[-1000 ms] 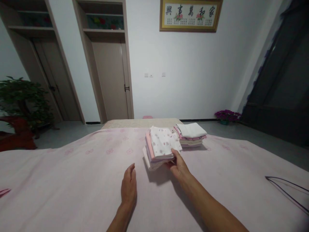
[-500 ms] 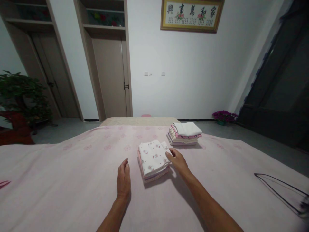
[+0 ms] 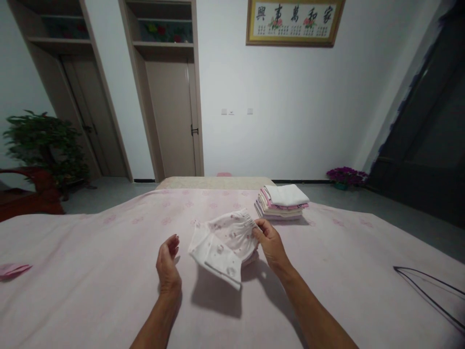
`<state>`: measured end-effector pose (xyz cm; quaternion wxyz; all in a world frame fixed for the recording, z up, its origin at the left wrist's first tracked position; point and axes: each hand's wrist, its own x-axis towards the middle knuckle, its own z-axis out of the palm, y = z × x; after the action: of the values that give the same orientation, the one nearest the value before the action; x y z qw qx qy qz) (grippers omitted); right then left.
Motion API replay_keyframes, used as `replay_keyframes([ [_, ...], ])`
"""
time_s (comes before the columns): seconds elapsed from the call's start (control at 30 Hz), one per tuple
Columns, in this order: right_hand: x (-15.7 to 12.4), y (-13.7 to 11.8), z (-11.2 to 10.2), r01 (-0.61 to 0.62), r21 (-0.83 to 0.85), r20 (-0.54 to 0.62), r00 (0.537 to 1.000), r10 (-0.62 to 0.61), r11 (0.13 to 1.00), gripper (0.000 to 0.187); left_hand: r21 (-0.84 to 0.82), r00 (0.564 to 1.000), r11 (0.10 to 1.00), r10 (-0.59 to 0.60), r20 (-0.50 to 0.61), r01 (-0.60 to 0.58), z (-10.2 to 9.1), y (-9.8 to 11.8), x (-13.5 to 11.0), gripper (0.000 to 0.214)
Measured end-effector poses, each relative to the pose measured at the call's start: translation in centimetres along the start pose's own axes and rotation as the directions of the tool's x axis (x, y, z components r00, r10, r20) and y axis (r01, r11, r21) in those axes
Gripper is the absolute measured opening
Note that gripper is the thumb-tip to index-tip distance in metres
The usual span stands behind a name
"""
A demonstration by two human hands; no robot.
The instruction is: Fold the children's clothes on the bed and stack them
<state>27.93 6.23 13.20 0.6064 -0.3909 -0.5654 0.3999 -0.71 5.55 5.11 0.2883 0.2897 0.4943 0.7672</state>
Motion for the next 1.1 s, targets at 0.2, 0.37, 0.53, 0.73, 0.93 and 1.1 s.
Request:
replay_keyframes([
  [0.2,0.2,0.0,0.0,-0.053,0.197,0.015,0.999,0.051,0.979,0.034,0.138,0.980,0.982,0.103,0.170,-0.127,0.7,5.4,0.2,0.034],
  [0.37,0.3,-0.5,0.4,-0.038,0.232,-0.082,0.995,0.059,0.972,0.035,0.303,0.801,0.822,0.275,0.532,-0.483,2.0,9.4,-2.3,0.022],
  [0.53,-0.2,-1.1,1.2,-0.109,0.303,-0.209,0.961,0.178,0.947,0.040,0.286,0.599,0.664,0.303,0.742,-0.691,3.6,10.3,-6.7,0.018],
  [0.73,-1.7,-3.6,2.8,-0.249,0.483,0.013,0.961,0.278,0.839,0.051,0.421,0.592,0.660,0.044,0.805,-0.622,5.7,7.4,-11.2,0.034],
  [0.93,-2.7,-4.5,3.6,-0.360,0.478,0.198,0.933,0.302,0.801,0.069,0.354,0.693,0.898,-0.080,0.716,-0.262,6.3,7.1,-11.1,0.030],
  [1.1,-3.3,-3.1,4.7,-0.349,0.352,0.171,0.936,0.308,0.868,0.054,0.235,0.687,0.964,-0.090,0.721,-0.121,6.4,6.4,-11.4,0.033],
])
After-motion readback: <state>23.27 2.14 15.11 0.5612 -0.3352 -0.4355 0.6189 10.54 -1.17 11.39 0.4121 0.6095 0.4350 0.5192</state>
